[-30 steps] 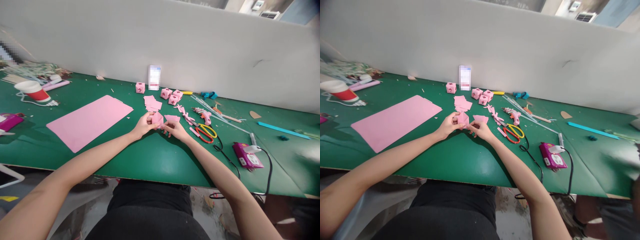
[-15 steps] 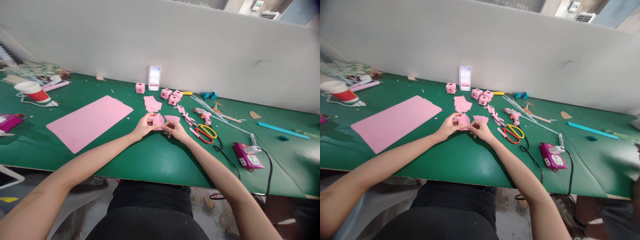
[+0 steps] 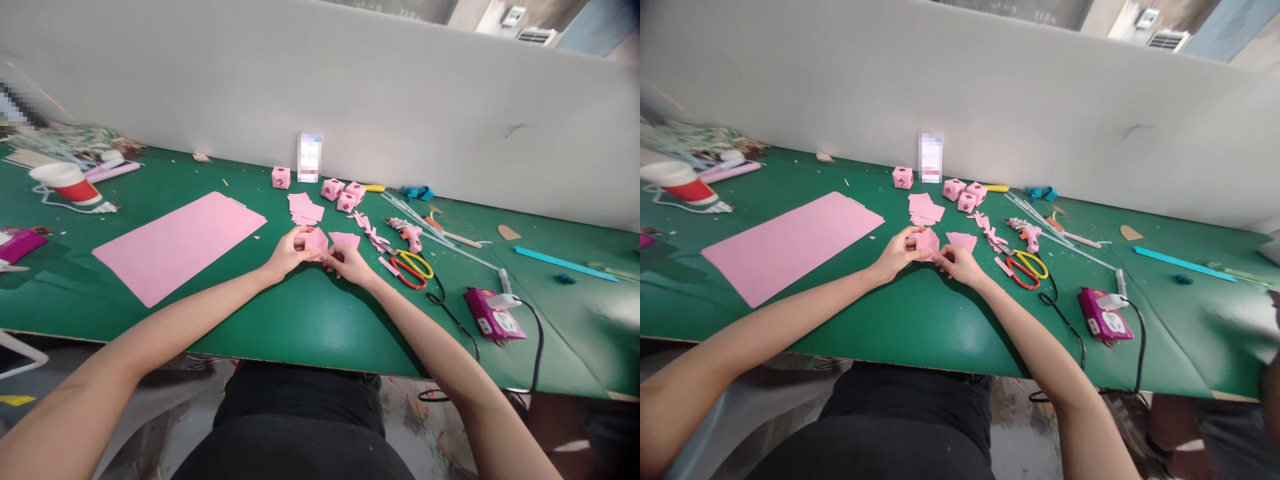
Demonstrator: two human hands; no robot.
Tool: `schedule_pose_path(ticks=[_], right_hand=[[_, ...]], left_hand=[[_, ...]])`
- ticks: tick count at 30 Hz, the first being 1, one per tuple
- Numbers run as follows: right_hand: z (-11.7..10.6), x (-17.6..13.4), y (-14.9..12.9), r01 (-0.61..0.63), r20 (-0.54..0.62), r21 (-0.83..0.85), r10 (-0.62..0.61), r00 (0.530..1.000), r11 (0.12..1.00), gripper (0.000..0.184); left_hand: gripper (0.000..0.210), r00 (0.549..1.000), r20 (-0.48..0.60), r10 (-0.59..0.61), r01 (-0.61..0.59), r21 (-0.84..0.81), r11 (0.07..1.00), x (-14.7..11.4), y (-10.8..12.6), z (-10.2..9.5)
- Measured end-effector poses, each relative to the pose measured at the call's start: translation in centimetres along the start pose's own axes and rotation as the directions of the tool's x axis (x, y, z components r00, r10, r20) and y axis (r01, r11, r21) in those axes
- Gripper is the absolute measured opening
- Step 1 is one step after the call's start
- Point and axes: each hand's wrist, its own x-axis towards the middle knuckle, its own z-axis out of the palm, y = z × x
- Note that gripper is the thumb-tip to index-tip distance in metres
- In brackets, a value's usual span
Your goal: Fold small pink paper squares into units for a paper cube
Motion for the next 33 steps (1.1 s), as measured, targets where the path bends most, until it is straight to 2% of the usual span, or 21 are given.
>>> schedule_pose_path(ticks=[4,8,15,19,23,29,33], right_hand=[[-0.05,-0.03,-0.02,0.002,0.023,-0.004,-0.002,1.0,1.0,0.05],[0.01,-0.11,-0.01,0.013,-0.008,0.002,-0.013,1.0,1.0,0.05],[-0.14,0.1,-0.08,0.0,-0.043,0.122,0.006,0.999,0.992,0.052],[-0.07,0.09,0.03,0.033,-0.077,0.106,-0.025,0.997,0.994,0.052],[-0.05,0.01,-0.19,0.002,-0.088,0.137,0.011,0.996,0.991,0.052],[-0.21,-0.09,-0.48,-0.005,-0.123,0.178,0.027,0.992,0.984,0.047],[-0.24,0.0,-0.34,-0.006,-0.127,0.185,0.03,0.991,0.983,0.046]], left_hand=[[0.066,1.0,-0.005,-0.002,0.002,-0.014,1.0,-0.09,0.09,0.08],[0.066,1.0,0.014,-0.003,0.003,-0.021,1.0,-0.03,-0.05,0.0],[0.069,0.999,0.034,0.018,-0.017,-0.022,1.0,0.24,-0.37,-0.25],[0.069,0.999,0.048,0.007,-0.008,0.006,1.0,0.14,-0.14,-0.14],[0.07,0.998,0.063,-0.004,0.006,-0.019,1.0,0.07,-0.01,-0.1],[0.061,0.992,0.111,0.06,-0.061,0.007,0.998,0.21,-0.52,-0.22],[0.061,0.993,0.102,0.061,-0.063,0.011,0.998,0.21,-0.55,-0.17]])
